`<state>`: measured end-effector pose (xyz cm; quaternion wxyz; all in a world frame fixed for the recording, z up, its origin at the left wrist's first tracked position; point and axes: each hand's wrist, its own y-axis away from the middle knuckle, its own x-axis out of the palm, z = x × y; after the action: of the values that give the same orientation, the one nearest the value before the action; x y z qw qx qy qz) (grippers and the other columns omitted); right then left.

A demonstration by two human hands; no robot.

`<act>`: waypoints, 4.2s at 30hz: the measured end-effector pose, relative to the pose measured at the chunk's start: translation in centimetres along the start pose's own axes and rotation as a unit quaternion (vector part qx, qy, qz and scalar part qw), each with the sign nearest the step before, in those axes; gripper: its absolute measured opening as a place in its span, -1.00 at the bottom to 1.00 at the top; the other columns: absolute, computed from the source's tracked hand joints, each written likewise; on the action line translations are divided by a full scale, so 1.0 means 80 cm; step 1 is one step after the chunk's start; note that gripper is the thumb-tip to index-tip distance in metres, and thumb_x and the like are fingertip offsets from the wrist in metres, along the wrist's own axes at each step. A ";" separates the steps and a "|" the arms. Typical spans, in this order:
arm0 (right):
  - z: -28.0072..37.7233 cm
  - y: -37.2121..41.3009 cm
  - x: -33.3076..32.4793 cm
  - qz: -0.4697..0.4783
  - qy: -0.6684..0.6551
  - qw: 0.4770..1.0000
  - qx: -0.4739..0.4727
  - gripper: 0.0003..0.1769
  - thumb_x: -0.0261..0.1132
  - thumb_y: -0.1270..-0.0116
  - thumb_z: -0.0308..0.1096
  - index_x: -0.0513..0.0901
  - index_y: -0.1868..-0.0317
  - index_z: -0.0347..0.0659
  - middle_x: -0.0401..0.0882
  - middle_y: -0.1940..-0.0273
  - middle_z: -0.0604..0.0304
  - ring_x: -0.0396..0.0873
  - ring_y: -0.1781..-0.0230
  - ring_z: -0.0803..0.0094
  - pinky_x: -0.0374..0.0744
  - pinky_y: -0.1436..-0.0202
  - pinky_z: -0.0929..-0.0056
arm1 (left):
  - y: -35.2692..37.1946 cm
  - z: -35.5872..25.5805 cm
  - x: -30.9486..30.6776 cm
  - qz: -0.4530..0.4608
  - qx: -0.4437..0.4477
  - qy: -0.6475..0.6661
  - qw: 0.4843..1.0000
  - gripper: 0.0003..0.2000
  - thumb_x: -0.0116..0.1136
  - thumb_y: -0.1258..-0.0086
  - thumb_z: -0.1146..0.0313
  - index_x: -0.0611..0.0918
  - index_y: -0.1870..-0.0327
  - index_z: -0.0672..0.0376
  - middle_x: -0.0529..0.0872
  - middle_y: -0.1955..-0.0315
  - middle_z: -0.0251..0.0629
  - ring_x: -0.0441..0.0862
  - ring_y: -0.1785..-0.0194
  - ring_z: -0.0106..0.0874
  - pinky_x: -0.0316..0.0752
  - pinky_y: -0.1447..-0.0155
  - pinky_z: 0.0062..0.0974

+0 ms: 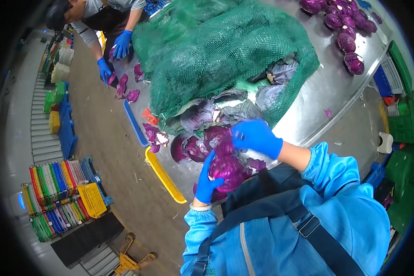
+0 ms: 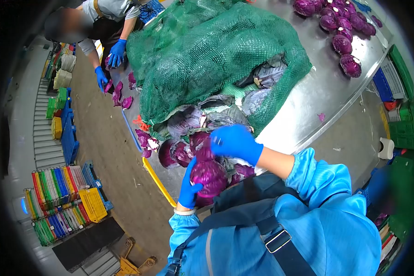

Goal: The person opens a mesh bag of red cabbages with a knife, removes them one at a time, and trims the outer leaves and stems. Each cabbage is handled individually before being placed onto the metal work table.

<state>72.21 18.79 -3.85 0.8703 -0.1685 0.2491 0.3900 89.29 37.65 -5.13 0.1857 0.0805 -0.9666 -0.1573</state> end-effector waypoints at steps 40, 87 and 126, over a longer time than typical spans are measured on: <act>-0.123 0.018 -0.144 -0.159 -0.175 0.953 0.192 -0.77 0.19 -0.22 -0.47 0.66 0.13 -0.31 0.70 0.19 0.14 0.64 0.31 0.38 0.57 0.11 0.44 | 0.070 0.014 -0.282 -0.137 0.052 -0.800 0.581 -0.21 0.28 0.03 -0.10 0.43 -0.34 -0.10 0.35 -0.34 -0.10 0.10 -0.46 0.00 -0.18 -0.47 0.23; -0.016 0.006 0.091 0.044 -0.071 0.988 0.127 -0.59 0.26 -0.29 -0.36 0.45 -0.14 -0.24 0.52 -0.09 -0.10 0.58 0.05 -0.07 0.58 0.04 0.16 | -0.004 0.014 -0.021 -0.218 0.052 -0.641 0.734 -0.06 0.51 0.07 0.08 0.29 -0.38 0.19 0.38 -0.24 0.08 0.41 -0.22 0.06 0.37 -0.27 -0.13; -0.009 0.010 0.096 0.063 -0.192 0.974 0.103 -0.38 0.38 -0.23 -0.06 0.50 -0.18 -0.28 0.57 0.00 -0.05 0.56 -0.03 0.10 0.51 -0.10 0.24 | -0.006 0.014 -0.025 -0.166 0.083 0.078 0.980 -0.18 0.41 0.19 0.50 0.38 -0.28 0.22 0.47 -0.19 -0.19 0.40 -0.30 -0.27 0.31 -0.41 -0.33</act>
<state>75.77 23.47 -8.86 0.8884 0.0156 0.1261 0.4411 90.77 37.91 -6.95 0.2250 0.2668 -0.9319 -0.0988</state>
